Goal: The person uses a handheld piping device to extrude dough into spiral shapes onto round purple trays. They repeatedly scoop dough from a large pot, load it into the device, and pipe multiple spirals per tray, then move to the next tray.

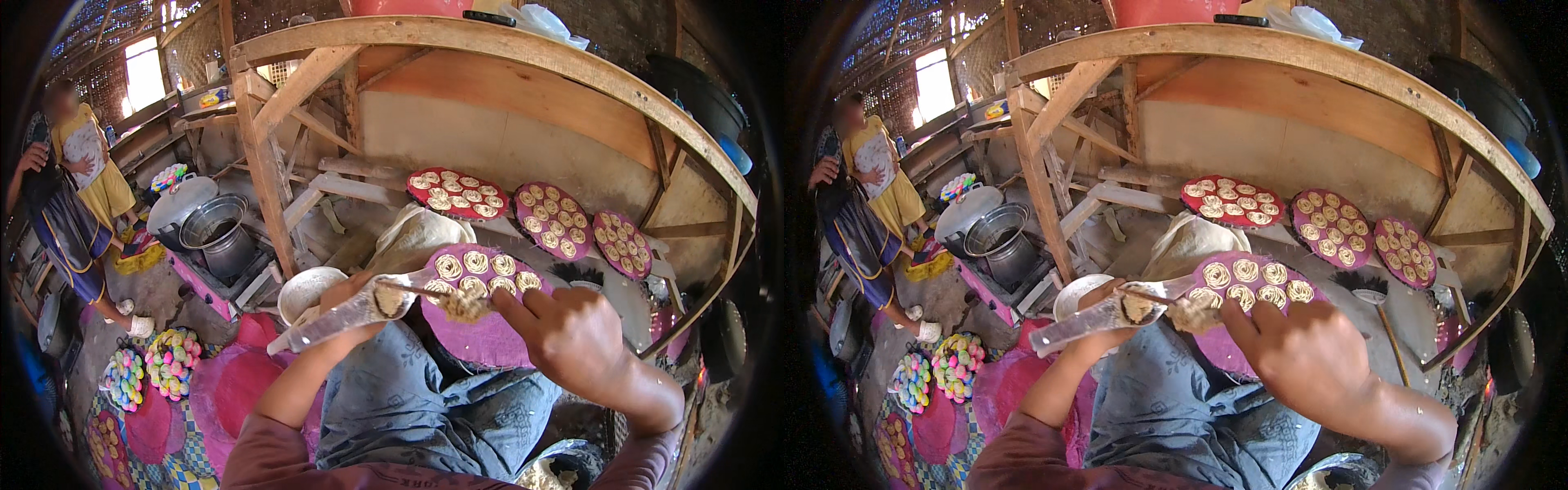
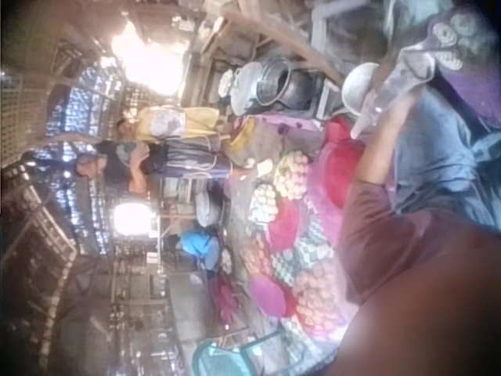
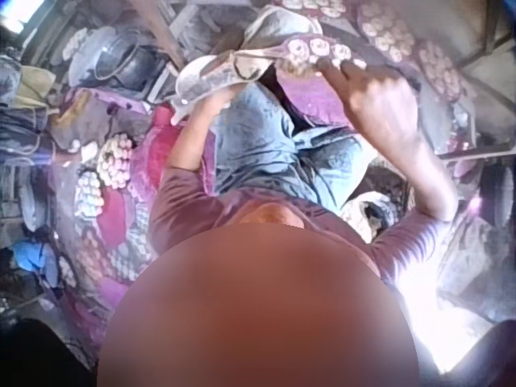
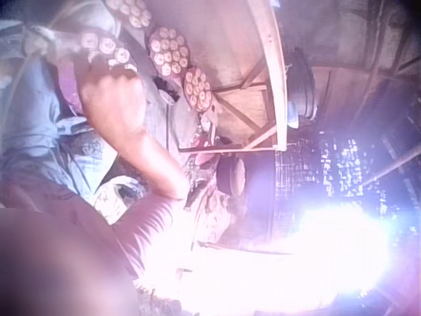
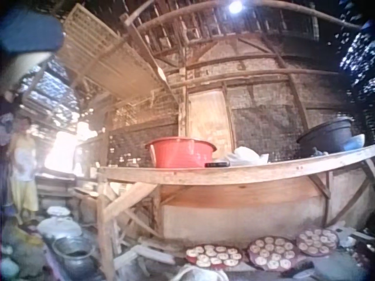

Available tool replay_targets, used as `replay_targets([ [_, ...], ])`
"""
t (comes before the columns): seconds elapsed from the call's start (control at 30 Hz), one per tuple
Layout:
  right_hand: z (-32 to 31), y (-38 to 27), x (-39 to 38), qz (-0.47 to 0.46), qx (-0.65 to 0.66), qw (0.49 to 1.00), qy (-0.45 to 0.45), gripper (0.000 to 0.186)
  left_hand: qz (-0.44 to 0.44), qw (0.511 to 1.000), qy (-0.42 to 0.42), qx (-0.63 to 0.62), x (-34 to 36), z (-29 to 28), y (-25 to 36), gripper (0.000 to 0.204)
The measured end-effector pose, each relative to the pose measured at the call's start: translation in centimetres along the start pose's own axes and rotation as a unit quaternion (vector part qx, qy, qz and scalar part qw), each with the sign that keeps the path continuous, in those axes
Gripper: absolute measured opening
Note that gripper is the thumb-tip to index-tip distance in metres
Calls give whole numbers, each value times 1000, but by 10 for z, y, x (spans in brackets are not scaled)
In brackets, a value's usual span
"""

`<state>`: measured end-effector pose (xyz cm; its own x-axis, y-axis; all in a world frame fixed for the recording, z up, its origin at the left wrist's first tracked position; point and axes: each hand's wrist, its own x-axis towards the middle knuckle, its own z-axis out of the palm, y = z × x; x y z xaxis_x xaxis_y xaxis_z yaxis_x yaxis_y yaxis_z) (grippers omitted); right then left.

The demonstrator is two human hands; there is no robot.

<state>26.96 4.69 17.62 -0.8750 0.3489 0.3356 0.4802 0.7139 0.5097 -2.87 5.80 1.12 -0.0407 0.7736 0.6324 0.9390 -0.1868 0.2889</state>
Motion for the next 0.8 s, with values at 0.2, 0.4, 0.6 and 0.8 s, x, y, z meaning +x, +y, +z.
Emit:
replay_targets([
  [0.2,-20,0,28,-39,10,998,-46,25,12,995,57,-87,12,-3,13,39],
  [0.4,-10,-6,41,-84,-10,996,3,5,4,999,14,-49,5,-7,26,43],
  [0.6,30,-45,47,-124,84,986,-80,21,-1,997,-24,-77,-34,19,-4,66],
  [0.8,58,-19,29,-76,208,975,14,42,-3,966,244,-91,-69,-21,-37,56],
])
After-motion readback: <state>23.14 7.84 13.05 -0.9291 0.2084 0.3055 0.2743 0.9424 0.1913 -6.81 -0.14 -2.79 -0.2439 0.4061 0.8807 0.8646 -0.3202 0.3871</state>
